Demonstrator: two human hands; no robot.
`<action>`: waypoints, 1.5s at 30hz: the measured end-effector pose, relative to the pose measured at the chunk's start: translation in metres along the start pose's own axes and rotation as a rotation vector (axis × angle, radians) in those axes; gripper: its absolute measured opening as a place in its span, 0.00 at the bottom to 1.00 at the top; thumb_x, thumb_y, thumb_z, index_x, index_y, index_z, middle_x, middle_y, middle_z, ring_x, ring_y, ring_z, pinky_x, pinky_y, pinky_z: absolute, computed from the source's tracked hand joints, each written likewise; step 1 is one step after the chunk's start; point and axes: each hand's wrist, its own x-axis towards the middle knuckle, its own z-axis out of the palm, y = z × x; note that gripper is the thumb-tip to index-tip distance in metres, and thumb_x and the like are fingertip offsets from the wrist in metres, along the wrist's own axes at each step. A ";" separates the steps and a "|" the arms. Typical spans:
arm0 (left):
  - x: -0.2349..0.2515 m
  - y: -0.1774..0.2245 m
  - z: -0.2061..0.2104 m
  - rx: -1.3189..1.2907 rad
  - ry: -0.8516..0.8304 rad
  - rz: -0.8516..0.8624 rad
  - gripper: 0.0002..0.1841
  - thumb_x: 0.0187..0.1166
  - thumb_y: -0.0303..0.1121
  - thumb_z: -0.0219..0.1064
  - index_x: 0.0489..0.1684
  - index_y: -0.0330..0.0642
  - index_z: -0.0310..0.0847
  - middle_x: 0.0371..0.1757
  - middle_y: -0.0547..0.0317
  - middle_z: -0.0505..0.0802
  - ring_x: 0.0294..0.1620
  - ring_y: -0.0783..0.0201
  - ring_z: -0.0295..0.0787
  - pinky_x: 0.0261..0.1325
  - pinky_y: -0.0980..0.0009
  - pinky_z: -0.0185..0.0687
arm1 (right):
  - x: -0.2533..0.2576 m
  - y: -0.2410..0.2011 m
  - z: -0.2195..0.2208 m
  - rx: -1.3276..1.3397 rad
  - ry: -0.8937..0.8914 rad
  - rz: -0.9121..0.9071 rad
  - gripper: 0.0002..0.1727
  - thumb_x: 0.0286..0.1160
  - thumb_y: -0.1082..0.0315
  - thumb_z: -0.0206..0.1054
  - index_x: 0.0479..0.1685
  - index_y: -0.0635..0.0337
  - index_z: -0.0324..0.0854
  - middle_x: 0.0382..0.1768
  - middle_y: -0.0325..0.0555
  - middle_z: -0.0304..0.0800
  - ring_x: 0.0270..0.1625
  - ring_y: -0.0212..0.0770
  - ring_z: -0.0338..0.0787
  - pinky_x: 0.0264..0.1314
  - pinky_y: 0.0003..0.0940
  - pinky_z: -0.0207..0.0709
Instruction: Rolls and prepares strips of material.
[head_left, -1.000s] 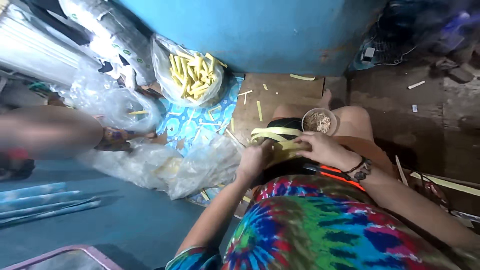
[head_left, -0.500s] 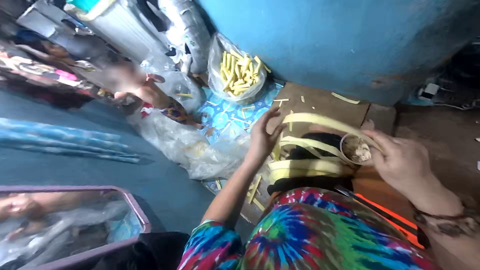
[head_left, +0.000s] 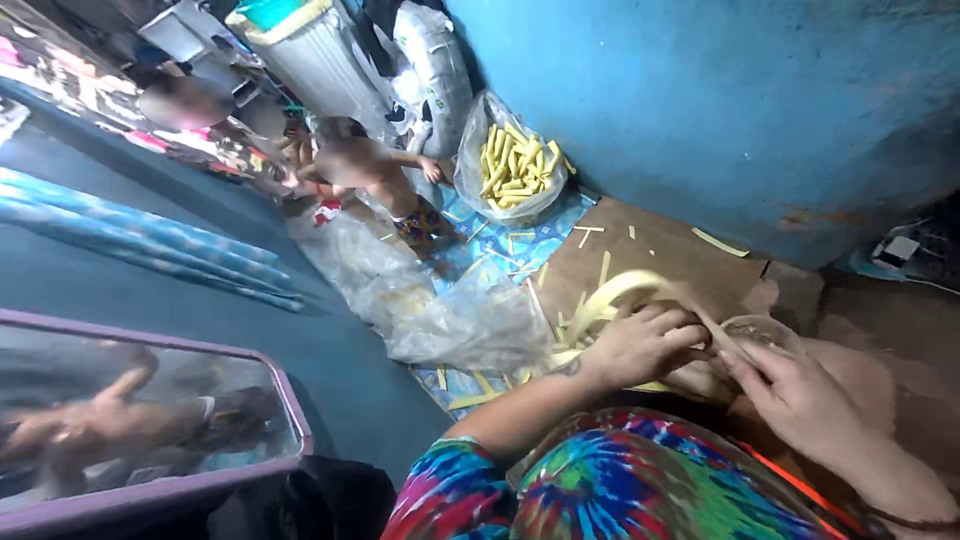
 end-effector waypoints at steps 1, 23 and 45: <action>-0.002 -0.003 -0.002 -0.031 0.052 0.011 0.09 0.80 0.39 0.71 0.45 0.43 0.89 0.43 0.53 0.95 0.47 0.57 0.95 0.56 0.56 0.88 | 0.003 0.004 0.000 0.035 -0.015 -0.001 0.25 0.87 0.55 0.47 0.44 0.63 0.88 0.26 0.50 0.88 0.27 0.45 0.87 0.31 0.46 0.80; -0.027 -0.087 -0.009 -0.689 0.251 -0.862 0.14 0.91 0.30 0.53 0.45 0.31 0.83 0.28 0.64 0.88 0.27 0.73 0.86 0.37 0.72 0.87 | 0.006 0.041 -0.003 0.361 -0.196 0.165 0.30 0.75 0.47 0.70 0.68 0.62 0.85 0.73 0.56 0.82 0.76 0.52 0.80 0.78 0.55 0.73; 0.108 0.070 -0.035 -1.209 0.115 -0.160 0.09 0.80 0.21 0.66 0.53 0.28 0.87 0.37 0.59 0.96 0.36 0.73 0.93 0.44 0.74 0.92 | 0.010 -0.025 -0.070 0.248 0.911 -0.331 0.08 0.74 0.75 0.70 0.46 0.55 0.92 0.48 0.34 0.88 0.47 0.23 0.88 0.48 0.17 0.86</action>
